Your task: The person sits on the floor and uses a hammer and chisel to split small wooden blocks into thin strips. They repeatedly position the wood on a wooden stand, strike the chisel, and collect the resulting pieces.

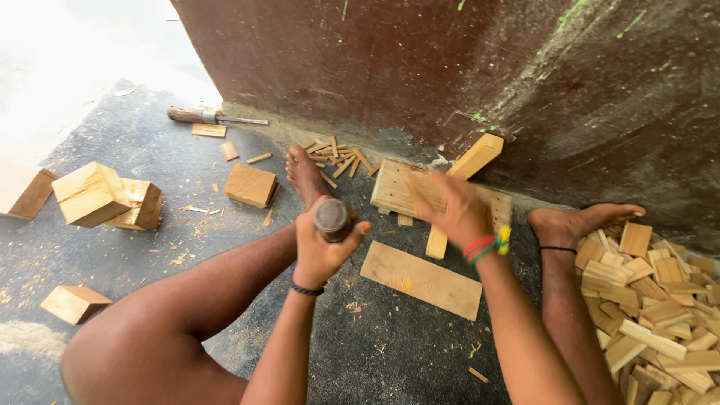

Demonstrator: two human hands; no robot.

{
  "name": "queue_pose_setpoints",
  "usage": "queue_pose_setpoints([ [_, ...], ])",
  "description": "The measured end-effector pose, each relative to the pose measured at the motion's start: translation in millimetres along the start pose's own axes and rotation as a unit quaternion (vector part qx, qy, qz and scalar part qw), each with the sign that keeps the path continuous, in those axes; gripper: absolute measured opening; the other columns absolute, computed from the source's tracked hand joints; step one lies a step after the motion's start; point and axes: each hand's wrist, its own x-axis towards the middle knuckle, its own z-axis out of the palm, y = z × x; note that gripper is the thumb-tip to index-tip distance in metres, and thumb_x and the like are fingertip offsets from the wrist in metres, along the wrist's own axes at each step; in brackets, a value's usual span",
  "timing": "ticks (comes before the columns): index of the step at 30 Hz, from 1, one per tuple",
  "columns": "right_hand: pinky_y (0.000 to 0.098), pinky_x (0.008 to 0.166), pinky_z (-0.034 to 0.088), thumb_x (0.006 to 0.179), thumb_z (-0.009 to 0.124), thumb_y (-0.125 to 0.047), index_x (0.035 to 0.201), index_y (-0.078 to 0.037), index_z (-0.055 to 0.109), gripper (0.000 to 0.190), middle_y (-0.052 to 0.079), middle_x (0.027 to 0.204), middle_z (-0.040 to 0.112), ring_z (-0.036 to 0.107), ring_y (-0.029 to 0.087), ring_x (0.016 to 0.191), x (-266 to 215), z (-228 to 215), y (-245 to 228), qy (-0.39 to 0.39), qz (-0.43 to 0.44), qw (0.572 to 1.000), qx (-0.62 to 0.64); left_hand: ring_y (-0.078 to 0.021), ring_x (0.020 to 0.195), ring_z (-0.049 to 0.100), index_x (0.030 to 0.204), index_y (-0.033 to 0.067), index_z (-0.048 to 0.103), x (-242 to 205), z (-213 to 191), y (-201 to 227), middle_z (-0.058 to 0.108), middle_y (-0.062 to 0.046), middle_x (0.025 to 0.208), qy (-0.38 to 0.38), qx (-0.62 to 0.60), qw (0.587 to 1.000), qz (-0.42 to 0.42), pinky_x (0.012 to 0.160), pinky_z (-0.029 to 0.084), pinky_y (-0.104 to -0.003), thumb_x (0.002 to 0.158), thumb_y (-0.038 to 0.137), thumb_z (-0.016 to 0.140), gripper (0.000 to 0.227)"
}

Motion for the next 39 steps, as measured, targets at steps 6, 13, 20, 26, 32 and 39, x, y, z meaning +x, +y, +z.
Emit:
queue_pose_setpoints([
  [6, 0.0291, 0.063, 0.054, 0.102, 0.071, -0.017, 0.109, -0.001, 0.069, 0.018, 0.011, 0.094, 0.071, 0.070, 0.015, 0.076, -6, -77, -7, 0.189, 0.031, 0.976, 0.102, -0.0102, 0.066, 0.064, 0.088, 0.0046, 0.063, 0, -7, 0, 0.069, -0.001, 0.076, 0.011, -0.016, 1.000, -0.005, 0.063, 0.053, -0.026, 0.083, 0.013, 0.083, 0.023],
  [13, 0.0296, 0.064, 0.052, 0.095, 0.074, -0.018, 0.100, -0.003, 0.076, 0.016, 0.012, 0.085, 0.075, 0.068, 0.015, 0.071, -199, -56, 88, 0.115, 0.227, 0.966, 0.043, -0.0110, 0.064, 0.061, 0.088, 0.0024, 0.062, -8, 18, 2, 0.066, -0.003, 0.075, -0.052, 0.029, 0.998, -0.011, 0.063, 0.050, -0.027, 0.081, 0.010, 0.082, 0.023],
  [20, 0.0290, 0.072, 0.054, 0.101, 0.068, -0.019, 0.107, -0.002, 0.075, 0.019, 0.008, 0.086, 0.075, 0.069, 0.012, 0.077, -359, -109, 200, 0.255, 0.400, 0.876, 0.092, -0.0114, 0.065, 0.062, 0.088, 0.0022, 0.064, -21, 51, -3, 0.068, -0.004, 0.075, -0.095, 0.052, 0.994, -0.030, 0.064, 0.051, -0.027, 0.079, 0.011, 0.083, 0.022],
  [26, 0.0311, 0.069, 0.054, 0.098, 0.072, -0.019, 0.109, -0.003, 0.076, 0.020, 0.010, 0.087, 0.074, 0.069, 0.016, 0.076, -387, -149, 257, 0.224, 0.407, 0.886, 0.000, -0.0115, 0.065, 0.062, 0.087, 0.0020, 0.065, -32, 62, -8, 0.069, -0.005, 0.073, -0.124, 0.098, 0.986, -0.043, 0.064, 0.052, -0.027, 0.075, 0.010, 0.085, 0.024],
  [32, 0.0399, 0.068, 0.054, 0.104, 0.065, -0.024, 0.111, -0.009, 0.077, 0.020, 0.011, 0.084, 0.073, 0.068, 0.027, 0.072, -418, -152, 295, 0.169, 0.470, 0.866, -0.031, -0.0099, 0.066, 0.062, 0.094, 0.0020, 0.065, -43, 49, -26, 0.069, -0.004, 0.079, -0.103, 0.101, 0.988, -0.058, 0.071, 0.051, -0.027, 0.080, 0.010, 0.084, 0.025],
  [39, 0.0432, 0.066, 0.055, 0.093, 0.071, -0.036, 0.106, -0.020, 0.079, 0.022, 0.011, 0.082, 0.074, 0.071, 0.030, 0.073, -423, -142, 297, 0.082, 0.490, 0.853, -0.161, -0.0097, 0.068, 0.063, 0.097, 0.0009, 0.063, -33, 51, -40, 0.069, -0.005, 0.080, -0.081, 0.096, 0.989, -0.083, 0.070, 0.052, -0.025, 0.083, 0.009, 0.084, 0.027],
])
